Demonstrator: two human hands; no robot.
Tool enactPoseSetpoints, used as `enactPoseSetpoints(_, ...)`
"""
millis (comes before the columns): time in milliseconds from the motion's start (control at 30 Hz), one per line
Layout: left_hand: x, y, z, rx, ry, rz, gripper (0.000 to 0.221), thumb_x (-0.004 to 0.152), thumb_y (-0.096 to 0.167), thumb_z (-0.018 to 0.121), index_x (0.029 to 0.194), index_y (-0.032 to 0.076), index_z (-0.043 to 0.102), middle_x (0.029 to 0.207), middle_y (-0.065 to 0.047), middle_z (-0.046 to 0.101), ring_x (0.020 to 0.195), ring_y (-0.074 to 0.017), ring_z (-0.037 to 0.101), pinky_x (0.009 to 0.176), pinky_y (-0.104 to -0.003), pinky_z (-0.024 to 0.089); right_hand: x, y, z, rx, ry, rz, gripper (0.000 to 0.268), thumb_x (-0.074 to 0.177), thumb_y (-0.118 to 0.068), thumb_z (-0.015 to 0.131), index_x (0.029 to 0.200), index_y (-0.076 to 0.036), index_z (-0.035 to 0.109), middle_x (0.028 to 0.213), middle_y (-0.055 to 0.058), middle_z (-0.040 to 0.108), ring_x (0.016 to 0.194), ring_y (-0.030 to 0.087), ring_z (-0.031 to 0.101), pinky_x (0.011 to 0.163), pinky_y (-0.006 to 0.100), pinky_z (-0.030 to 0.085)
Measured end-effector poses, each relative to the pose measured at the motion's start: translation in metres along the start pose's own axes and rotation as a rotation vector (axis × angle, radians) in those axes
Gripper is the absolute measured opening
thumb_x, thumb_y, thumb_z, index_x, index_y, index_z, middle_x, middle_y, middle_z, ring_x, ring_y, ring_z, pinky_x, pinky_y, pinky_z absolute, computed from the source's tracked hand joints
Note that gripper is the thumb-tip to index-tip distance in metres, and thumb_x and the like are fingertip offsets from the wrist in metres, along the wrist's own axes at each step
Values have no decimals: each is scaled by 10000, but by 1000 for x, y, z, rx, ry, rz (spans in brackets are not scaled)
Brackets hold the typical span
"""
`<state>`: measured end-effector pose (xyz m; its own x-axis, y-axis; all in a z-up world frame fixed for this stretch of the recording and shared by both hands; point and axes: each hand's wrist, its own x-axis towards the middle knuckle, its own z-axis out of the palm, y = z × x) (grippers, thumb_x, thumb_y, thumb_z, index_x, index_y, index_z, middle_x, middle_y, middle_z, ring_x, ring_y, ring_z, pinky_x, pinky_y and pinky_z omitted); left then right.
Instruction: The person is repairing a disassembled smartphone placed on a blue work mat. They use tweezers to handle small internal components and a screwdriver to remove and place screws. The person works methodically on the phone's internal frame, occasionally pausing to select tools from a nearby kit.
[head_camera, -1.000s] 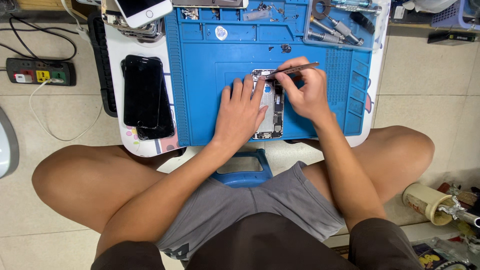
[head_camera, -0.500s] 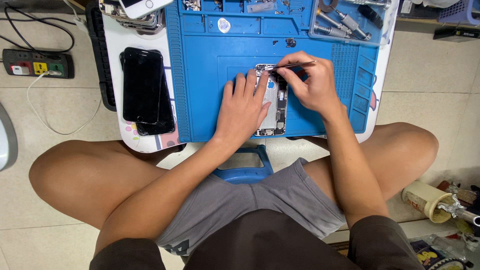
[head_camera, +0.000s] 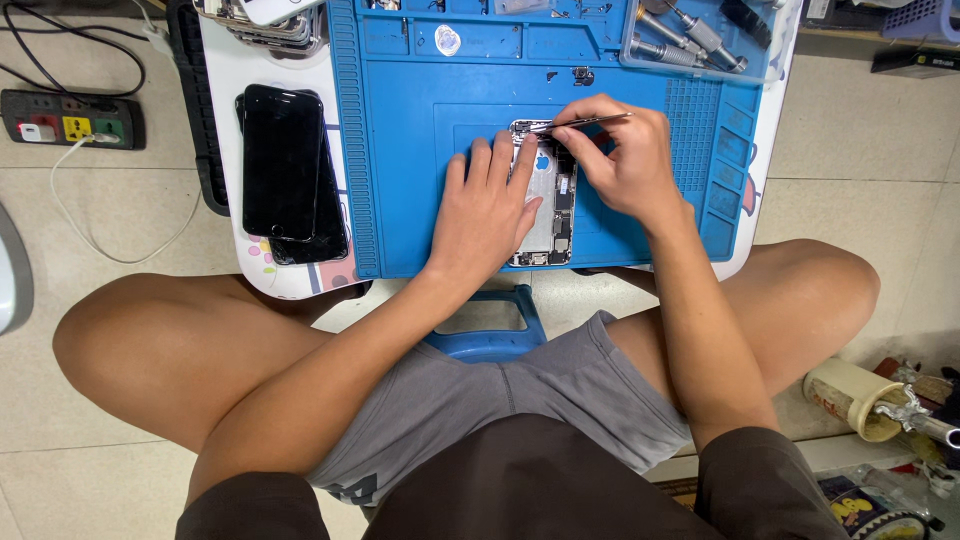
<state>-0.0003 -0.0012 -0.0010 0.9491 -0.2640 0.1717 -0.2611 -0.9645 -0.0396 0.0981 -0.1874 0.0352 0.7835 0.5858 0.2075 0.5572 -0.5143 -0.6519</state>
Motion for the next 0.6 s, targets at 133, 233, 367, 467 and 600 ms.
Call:
enactPoseSetpoints(133,0,0,-1,5,1,0,748,996,646,661,1545,156,523,1400,-96,566,1196,-274,546,963,-397,452,0,0,0,5,1,2,74,1092,-62,725,1105,2,760,1039,98,776,813,213,684,695,317,522)
enactPoseSetpoints(233,1,-1,-1,9,2,0,744,996,647,655,1542,158,528,1398,-95,564,1197,-273,544,970,-398,450,1,0,0,5,-2,-11,87,1092,-62,722,1103,13,764,1052,112,775,806,219,685,682,320,515)
enactPoseSetpoints(367,0,0,0,-5,-4,-4,727,993,637,657,1530,162,536,1405,-97,560,1200,-277,542,968,-403,451,1,-3,-1,61,27,28,79,1090,-38,705,1085,25,752,1034,121,762,834,227,694,699,315,539)
enactPoseSetpoints(467,1,1,1,-9,-3,-8,724,998,632,650,1533,160,532,1415,-106,563,1205,-283,544,968,-407,453,3,-5,8,88,125,69,89,1081,-35,701,1055,32,753,1029,124,753,831,220,699,688,309,530)
enactPoseSetpoints(600,1,1,7,-135,53,6,721,934,539,728,1472,90,560,1322,-186,526,1178,-329,518,956,-466,431,7,-1,33,169,235,43,45,1056,-29,730,1054,7,757,942,161,768,749,290,716,581,377,561)
